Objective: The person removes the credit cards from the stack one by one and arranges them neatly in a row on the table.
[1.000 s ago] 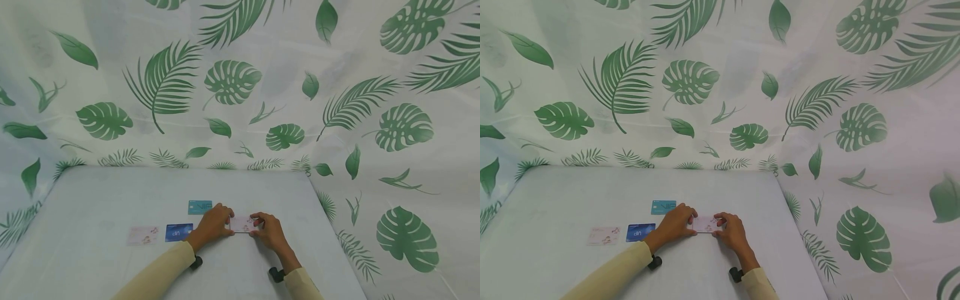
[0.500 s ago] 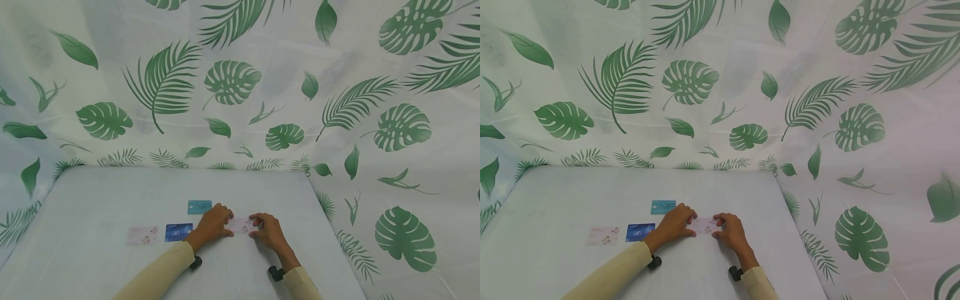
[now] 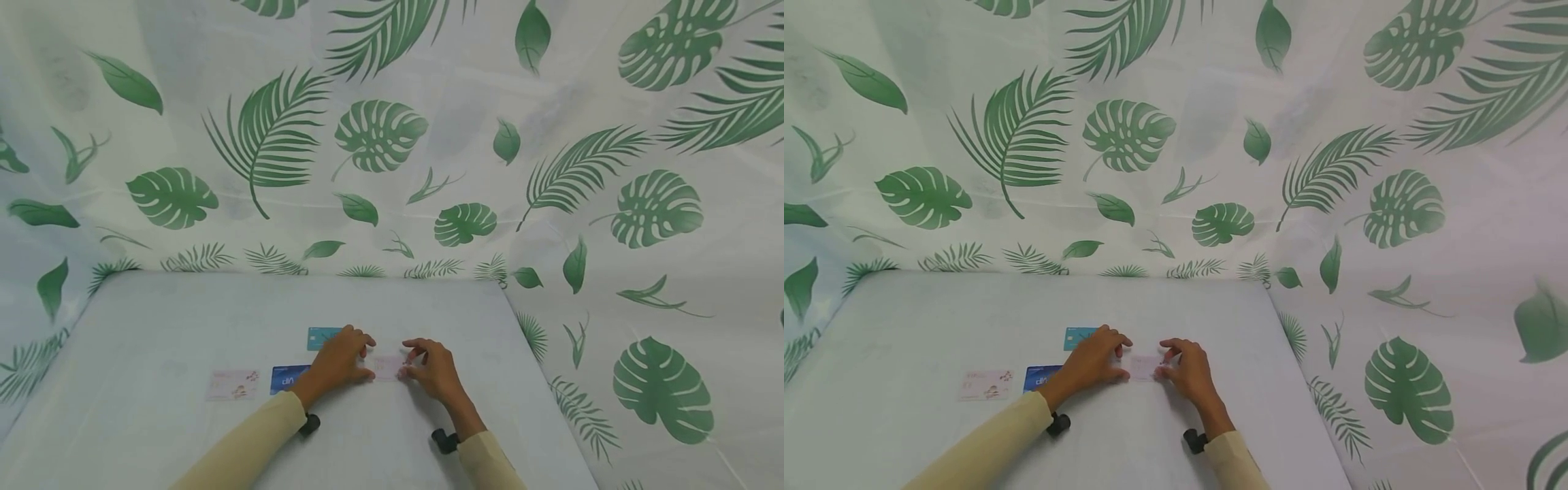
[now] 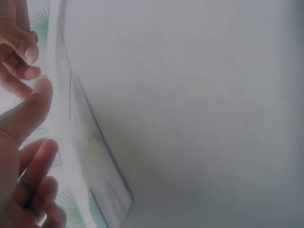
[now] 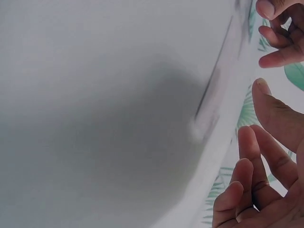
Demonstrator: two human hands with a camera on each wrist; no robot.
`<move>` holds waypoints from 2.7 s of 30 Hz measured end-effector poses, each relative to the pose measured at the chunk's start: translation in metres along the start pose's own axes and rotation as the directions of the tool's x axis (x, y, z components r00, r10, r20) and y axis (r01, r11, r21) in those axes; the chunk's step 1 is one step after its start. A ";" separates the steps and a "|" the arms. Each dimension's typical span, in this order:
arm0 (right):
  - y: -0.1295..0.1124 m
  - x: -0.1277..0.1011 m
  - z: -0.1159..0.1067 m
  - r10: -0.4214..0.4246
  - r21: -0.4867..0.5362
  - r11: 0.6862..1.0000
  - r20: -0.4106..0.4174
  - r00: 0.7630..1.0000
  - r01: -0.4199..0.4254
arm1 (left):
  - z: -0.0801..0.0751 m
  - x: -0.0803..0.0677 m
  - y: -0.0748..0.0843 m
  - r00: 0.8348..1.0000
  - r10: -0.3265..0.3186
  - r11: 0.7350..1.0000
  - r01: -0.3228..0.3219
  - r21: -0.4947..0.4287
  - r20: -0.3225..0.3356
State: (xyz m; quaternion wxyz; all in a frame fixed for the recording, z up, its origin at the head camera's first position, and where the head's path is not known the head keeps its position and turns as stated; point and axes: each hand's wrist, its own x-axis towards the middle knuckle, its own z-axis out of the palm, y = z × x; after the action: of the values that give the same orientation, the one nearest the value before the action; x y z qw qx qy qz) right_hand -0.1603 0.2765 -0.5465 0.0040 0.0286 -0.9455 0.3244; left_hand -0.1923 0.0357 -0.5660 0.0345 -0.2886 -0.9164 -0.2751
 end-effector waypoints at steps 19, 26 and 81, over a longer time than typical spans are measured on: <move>-0.034 0.027 0.027 -0.041 0.046 0.998 -0.013 0.999 0.042 | -0.039 -0.014 -0.029 0.997 -0.076 0.997 0.076 0.015 -0.009; -0.046 0.033 0.034 -0.031 0.040 0.999 -0.011 0.999 0.032 | -0.045 -0.018 -0.042 0.994 -0.107 0.992 0.108 0.060 -0.020; -0.076 0.069 0.090 -0.017 -0.069 0.997 0.113 0.993 0.025 | -0.056 -0.032 -0.099 0.984 -0.180 0.977 0.178 0.118 0.004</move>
State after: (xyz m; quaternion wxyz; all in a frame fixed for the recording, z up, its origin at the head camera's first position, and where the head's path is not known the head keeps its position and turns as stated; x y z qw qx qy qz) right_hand -0.2235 0.1577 -0.5691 -0.0448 0.0564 -0.9547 0.2886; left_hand -0.2253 -0.0776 -0.5731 0.0195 -0.2044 -0.9535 -0.2205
